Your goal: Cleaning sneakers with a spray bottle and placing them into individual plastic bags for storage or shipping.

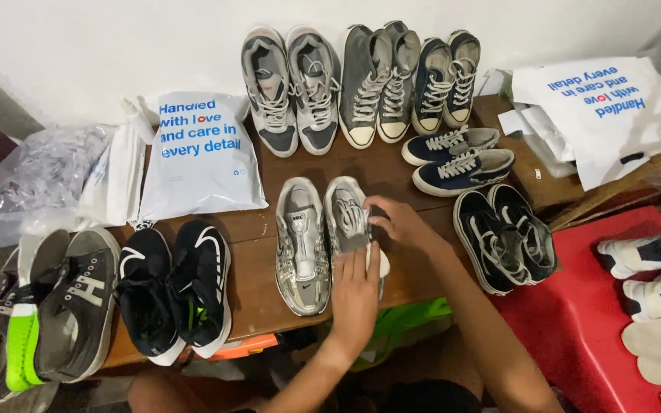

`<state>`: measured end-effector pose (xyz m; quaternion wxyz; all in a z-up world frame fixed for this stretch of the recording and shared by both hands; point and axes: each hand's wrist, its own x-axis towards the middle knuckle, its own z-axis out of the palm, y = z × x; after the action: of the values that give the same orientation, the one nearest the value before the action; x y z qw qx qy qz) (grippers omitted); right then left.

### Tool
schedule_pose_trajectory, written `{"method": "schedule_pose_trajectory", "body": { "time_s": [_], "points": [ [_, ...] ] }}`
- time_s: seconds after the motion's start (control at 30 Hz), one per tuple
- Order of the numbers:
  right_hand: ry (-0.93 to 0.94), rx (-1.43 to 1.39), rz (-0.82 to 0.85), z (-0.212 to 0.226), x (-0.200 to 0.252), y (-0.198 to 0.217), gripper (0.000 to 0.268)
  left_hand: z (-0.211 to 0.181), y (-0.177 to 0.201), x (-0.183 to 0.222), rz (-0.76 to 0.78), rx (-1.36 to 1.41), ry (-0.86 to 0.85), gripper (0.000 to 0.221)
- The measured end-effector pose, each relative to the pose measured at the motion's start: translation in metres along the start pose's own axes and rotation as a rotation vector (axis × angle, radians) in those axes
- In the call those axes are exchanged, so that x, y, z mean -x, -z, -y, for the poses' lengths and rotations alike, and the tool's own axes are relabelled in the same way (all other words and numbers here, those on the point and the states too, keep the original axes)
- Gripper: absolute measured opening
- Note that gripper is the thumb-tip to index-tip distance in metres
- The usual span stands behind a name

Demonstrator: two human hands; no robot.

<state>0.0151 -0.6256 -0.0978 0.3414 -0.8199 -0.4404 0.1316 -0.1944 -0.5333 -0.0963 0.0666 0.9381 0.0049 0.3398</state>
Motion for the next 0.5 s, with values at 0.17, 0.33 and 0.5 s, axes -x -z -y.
{"method": "schedule_pose_trajectory", "body": {
  "time_s": [0.17, 0.33, 0.5],
  "points": [
    [0.033, 0.092, 0.076, 0.012, -0.017, 0.016, 0.026, -0.003, -0.018, 0.024, -0.013, 0.057, 0.031, 0.068],
    [-0.316, 0.192, -0.078, 0.067, -0.06, -0.004, 0.047, -0.004, -0.02, 0.025, -0.022, 0.033, 0.021, 0.061],
    [-0.249, 1.022, 0.351, -0.015, -0.117, -0.092, 0.028, -0.002, -0.026, 0.021, -0.119, 0.104, 0.019, 0.032]
  ]
}}
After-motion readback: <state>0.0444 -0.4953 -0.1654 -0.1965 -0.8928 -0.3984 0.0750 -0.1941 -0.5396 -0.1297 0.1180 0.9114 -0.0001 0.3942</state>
